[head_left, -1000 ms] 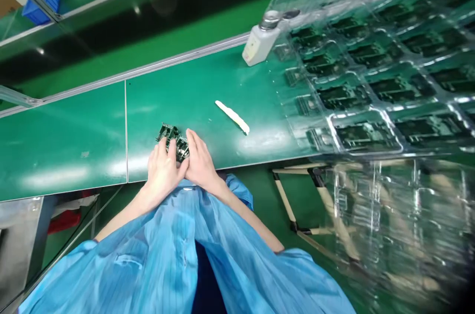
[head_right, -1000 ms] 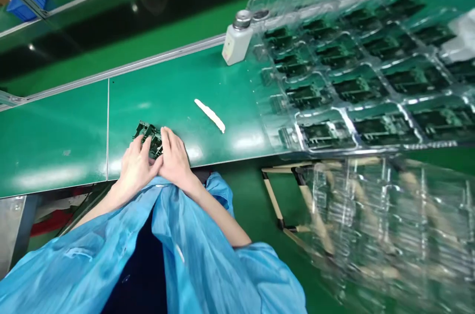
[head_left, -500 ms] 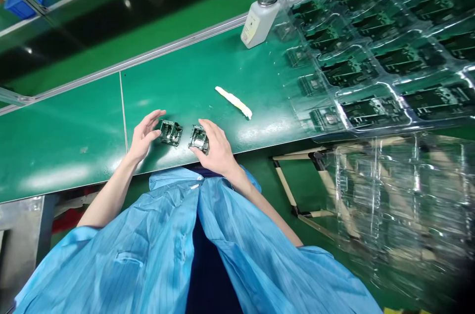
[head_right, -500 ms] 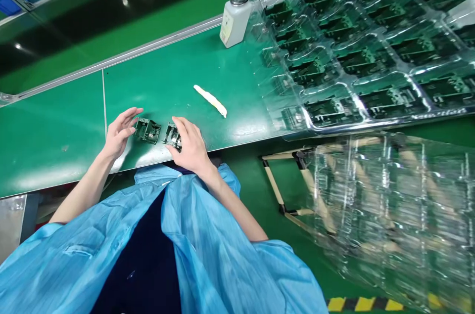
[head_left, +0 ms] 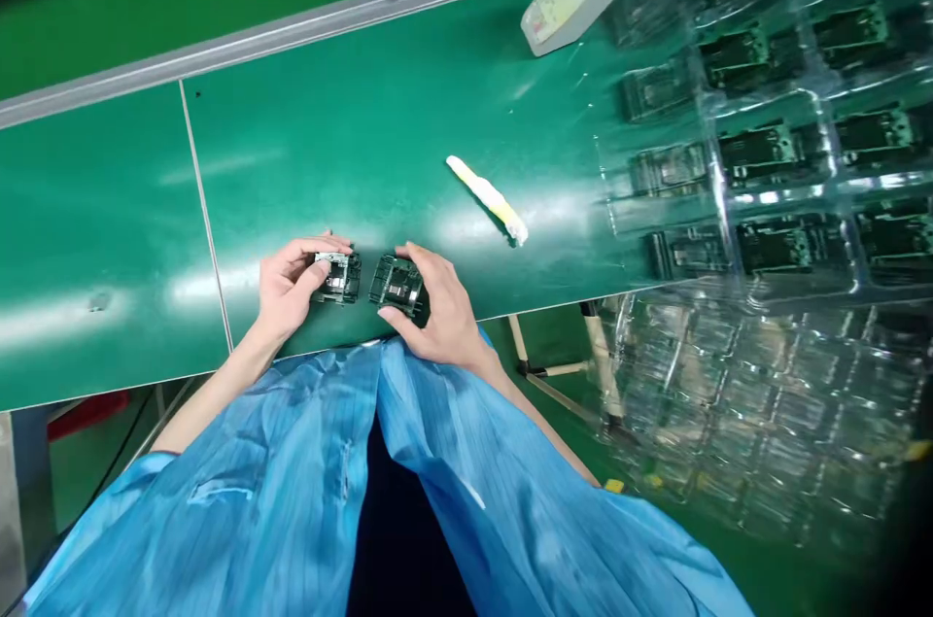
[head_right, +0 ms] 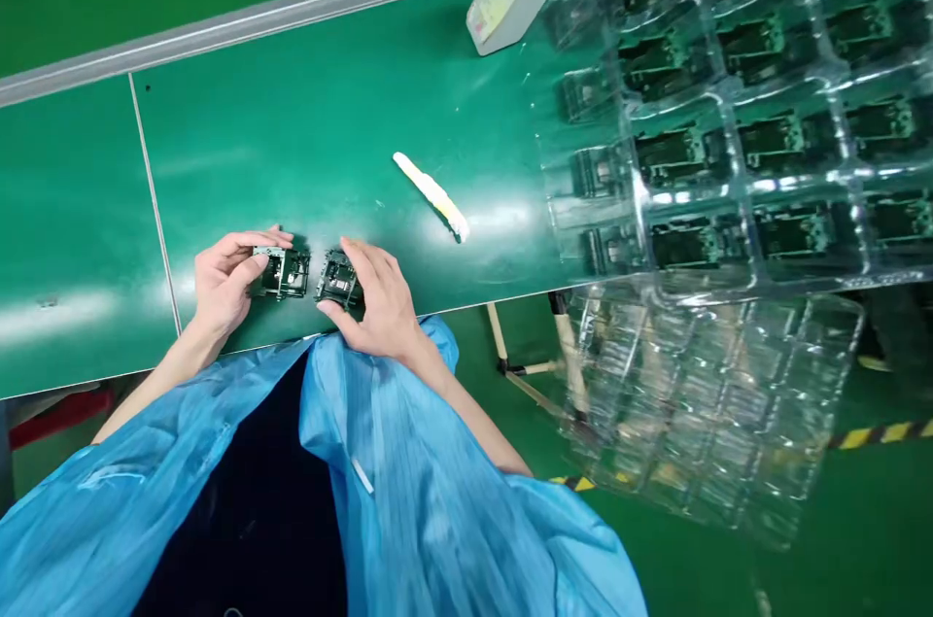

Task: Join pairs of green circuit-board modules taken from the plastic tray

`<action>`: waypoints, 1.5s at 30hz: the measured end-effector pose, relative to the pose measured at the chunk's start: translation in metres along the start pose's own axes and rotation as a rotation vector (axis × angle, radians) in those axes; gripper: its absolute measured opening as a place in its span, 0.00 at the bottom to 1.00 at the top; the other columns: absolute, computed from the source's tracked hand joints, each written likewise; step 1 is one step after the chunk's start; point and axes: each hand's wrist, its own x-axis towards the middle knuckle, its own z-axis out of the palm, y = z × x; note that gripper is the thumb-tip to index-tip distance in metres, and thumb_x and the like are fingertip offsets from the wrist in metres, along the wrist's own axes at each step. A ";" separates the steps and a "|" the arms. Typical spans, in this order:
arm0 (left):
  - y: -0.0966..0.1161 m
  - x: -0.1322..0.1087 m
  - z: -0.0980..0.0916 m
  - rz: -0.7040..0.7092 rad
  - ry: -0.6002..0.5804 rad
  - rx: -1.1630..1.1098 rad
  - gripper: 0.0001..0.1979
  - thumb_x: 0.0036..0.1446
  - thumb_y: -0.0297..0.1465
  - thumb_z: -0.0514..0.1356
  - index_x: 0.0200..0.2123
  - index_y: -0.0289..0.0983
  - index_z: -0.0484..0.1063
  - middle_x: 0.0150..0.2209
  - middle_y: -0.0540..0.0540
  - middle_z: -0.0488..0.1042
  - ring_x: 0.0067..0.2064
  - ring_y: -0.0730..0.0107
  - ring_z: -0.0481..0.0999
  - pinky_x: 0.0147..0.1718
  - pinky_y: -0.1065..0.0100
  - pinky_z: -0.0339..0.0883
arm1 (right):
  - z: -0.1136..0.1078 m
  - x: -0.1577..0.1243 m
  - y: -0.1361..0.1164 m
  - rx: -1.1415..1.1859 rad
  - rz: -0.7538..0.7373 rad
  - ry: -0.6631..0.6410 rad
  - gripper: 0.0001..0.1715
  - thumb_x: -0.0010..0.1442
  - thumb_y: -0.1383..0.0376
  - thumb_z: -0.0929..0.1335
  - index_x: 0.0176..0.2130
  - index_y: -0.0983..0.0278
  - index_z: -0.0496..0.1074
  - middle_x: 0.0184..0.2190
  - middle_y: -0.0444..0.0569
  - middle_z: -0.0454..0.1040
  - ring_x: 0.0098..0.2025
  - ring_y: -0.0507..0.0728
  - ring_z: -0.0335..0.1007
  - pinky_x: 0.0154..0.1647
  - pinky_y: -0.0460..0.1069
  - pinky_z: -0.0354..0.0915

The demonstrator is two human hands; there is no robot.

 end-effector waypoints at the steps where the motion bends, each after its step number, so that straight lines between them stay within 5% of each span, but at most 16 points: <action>1: 0.001 -0.001 0.000 -0.002 0.018 -0.008 0.07 0.56 0.38 0.66 0.34 0.42 0.77 0.35 0.49 0.83 0.46 0.59 0.83 0.63 0.47 0.66 | 0.000 0.002 0.000 0.004 0.008 -0.014 0.45 0.67 0.48 0.63 0.72 0.62 0.43 0.62 0.63 0.68 0.62 0.70 0.67 0.58 0.70 0.69; 6: 0.007 0.000 -0.001 -0.043 0.086 0.013 0.05 0.56 0.36 0.65 0.34 0.42 0.77 0.34 0.50 0.82 0.44 0.60 0.83 0.61 0.46 0.69 | 0.002 0.011 -0.003 0.097 0.070 -0.048 0.54 0.65 0.46 0.65 0.73 0.61 0.32 0.60 0.60 0.70 0.61 0.68 0.69 0.59 0.66 0.70; 12: 0.008 0.005 -0.003 -0.009 0.147 0.012 0.03 0.55 0.33 0.64 0.34 0.41 0.77 0.34 0.51 0.82 0.43 0.62 0.83 0.61 0.48 0.68 | 0.002 0.022 -0.009 0.124 0.106 -0.050 0.42 0.65 0.47 0.67 0.68 0.62 0.51 0.59 0.59 0.72 0.61 0.66 0.70 0.61 0.63 0.69; 16: 0.006 0.002 -0.006 0.010 0.108 -0.004 0.10 0.56 0.32 0.65 0.43 0.41 0.77 0.38 0.49 0.83 0.48 0.62 0.81 0.57 0.55 0.71 | 0.002 0.026 -0.010 0.143 0.113 -0.025 0.35 0.63 0.48 0.69 0.61 0.62 0.60 0.57 0.59 0.74 0.59 0.66 0.72 0.60 0.63 0.70; 19: 0.005 -0.001 -0.008 0.029 0.066 0.025 0.15 0.55 0.32 0.66 0.47 0.41 0.75 0.42 0.47 0.82 0.51 0.61 0.80 0.56 0.57 0.71 | 0.004 0.027 -0.010 0.165 0.078 0.022 0.35 0.63 0.48 0.70 0.60 0.62 0.61 0.56 0.59 0.75 0.59 0.66 0.72 0.59 0.63 0.71; 32: 0.004 0.002 -0.010 0.109 -0.014 0.138 0.04 0.58 0.31 0.67 0.37 0.41 0.76 0.36 0.50 0.81 0.49 0.62 0.80 0.67 0.46 0.57 | 0.007 0.026 -0.009 0.177 0.055 0.050 0.34 0.62 0.49 0.70 0.60 0.62 0.61 0.56 0.60 0.75 0.59 0.66 0.72 0.59 0.63 0.71; 38: 0.007 0.014 -0.014 0.123 -0.062 0.122 0.05 0.58 0.32 0.67 0.38 0.41 0.76 0.37 0.49 0.81 0.48 0.62 0.80 0.63 0.51 0.64 | 0.006 0.025 -0.010 0.225 0.063 0.052 0.31 0.61 0.51 0.72 0.57 0.61 0.62 0.54 0.58 0.75 0.58 0.65 0.73 0.59 0.63 0.71; 41: 0.013 0.019 -0.024 0.081 -0.144 0.153 0.17 0.56 0.36 0.69 0.49 0.42 0.75 0.45 0.45 0.81 0.54 0.59 0.79 0.61 0.53 0.68 | -0.003 0.028 -0.010 0.232 0.053 0.039 0.31 0.61 0.53 0.72 0.57 0.62 0.62 0.55 0.59 0.75 0.58 0.65 0.72 0.59 0.62 0.71; 45: 0.017 0.015 -0.049 0.023 -0.319 0.263 0.42 0.52 0.41 0.71 0.67 0.47 0.59 0.64 0.39 0.69 0.66 0.53 0.68 0.67 0.50 0.60 | -0.018 0.033 -0.006 0.168 0.073 -0.036 0.33 0.62 0.52 0.71 0.60 0.62 0.61 0.59 0.60 0.72 0.61 0.67 0.70 0.60 0.65 0.69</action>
